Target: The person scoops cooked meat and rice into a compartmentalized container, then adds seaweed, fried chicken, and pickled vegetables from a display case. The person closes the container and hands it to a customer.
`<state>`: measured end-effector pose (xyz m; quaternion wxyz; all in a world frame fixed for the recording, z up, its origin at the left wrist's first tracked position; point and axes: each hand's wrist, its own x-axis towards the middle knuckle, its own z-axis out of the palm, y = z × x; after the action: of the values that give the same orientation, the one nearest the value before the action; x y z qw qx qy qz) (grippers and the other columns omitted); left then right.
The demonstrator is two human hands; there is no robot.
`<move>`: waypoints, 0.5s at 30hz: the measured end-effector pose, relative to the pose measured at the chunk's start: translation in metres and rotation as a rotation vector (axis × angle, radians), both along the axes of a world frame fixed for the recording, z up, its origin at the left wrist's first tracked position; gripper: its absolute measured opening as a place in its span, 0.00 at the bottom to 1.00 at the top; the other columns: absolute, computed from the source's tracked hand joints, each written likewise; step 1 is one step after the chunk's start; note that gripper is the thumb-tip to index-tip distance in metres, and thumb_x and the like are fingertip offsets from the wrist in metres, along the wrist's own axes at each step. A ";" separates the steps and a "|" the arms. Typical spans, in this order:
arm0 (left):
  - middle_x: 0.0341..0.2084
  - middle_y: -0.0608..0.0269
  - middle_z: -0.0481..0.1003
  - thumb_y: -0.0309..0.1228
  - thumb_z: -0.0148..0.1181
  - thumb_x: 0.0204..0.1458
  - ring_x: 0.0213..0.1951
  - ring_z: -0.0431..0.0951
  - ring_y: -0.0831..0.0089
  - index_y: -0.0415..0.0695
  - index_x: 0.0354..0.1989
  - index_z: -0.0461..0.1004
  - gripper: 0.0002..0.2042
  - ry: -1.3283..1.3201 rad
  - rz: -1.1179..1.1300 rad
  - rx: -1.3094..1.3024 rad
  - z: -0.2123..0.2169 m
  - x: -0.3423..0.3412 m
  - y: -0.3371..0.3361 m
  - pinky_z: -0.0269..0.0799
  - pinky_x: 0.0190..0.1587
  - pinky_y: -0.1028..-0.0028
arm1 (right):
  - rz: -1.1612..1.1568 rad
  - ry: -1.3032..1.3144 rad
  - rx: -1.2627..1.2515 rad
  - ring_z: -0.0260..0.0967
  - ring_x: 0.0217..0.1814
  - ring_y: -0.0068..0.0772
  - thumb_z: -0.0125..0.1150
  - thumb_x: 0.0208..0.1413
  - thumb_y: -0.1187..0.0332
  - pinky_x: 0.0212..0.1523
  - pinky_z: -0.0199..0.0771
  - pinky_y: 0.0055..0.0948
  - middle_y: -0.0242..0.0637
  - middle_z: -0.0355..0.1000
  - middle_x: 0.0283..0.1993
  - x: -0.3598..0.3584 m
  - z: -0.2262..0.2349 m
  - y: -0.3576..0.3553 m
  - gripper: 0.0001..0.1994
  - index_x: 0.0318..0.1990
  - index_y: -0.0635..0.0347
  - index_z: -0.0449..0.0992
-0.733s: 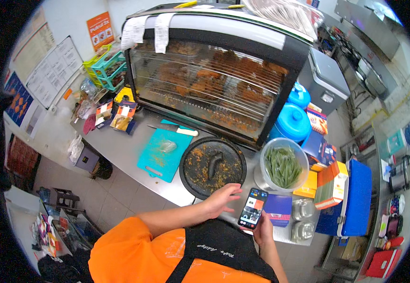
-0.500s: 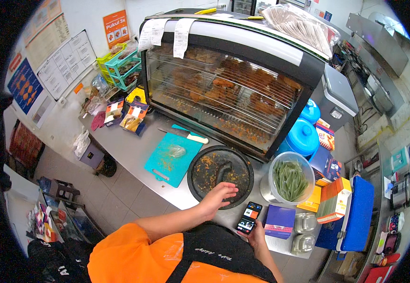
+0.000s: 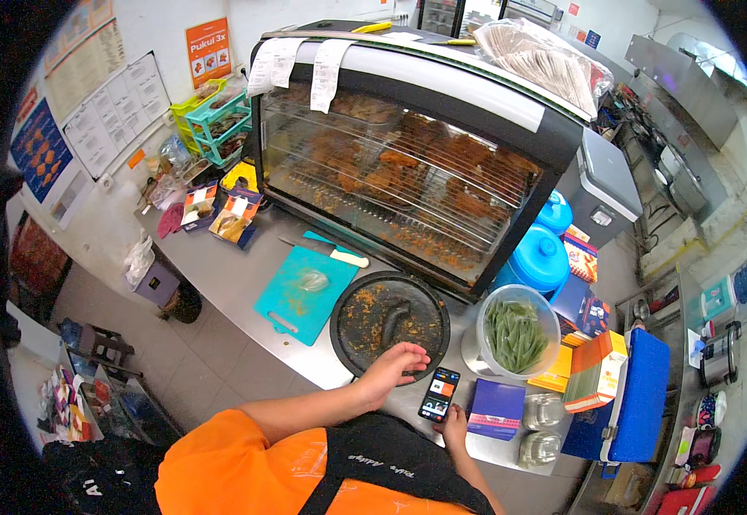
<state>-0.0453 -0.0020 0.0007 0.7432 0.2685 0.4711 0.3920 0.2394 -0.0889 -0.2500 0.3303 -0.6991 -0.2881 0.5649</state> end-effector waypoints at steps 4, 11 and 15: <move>0.61 0.67 0.80 0.41 0.59 0.71 0.65 0.75 0.76 0.52 0.62 0.75 0.15 -0.033 -0.058 0.005 0.000 0.016 -0.002 0.66 0.68 0.62 | 0.248 -0.328 0.306 0.81 0.50 0.34 0.62 0.71 0.64 0.42 0.87 0.41 0.41 0.81 0.55 0.004 0.035 -0.010 0.22 0.68 0.64 0.74; 0.22 0.78 0.62 0.40 0.54 0.79 0.20 0.57 0.84 0.48 0.53 0.76 0.10 -0.189 -0.151 0.057 0.009 0.042 -0.013 0.52 0.23 0.79 | 0.521 -0.462 0.096 0.74 0.31 0.28 0.75 0.65 0.61 0.35 0.74 0.33 0.35 0.80 0.29 0.044 0.077 -0.071 0.12 0.45 0.61 0.89; 0.27 0.73 0.66 0.36 0.51 0.80 0.21 0.59 0.83 0.45 0.56 0.74 0.09 -0.233 -0.200 0.036 0.006 0.048 -0.022 0.56 0.24 0.77 | 0.355 -0.270 -0.118 0.76 0.35 0.27 0.67 0.72 0.55 0.40 0.76 0.34 0.36 0.81 0.34 0.103 0.001 -0.146 0.18 0.51 0.62 0.88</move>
<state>0.0025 -0.0242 0.0069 0.8232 0.2800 0.3455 0.3530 0.3429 -0.2348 -0.2488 0.1428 -0.7250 -0.4147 0.5311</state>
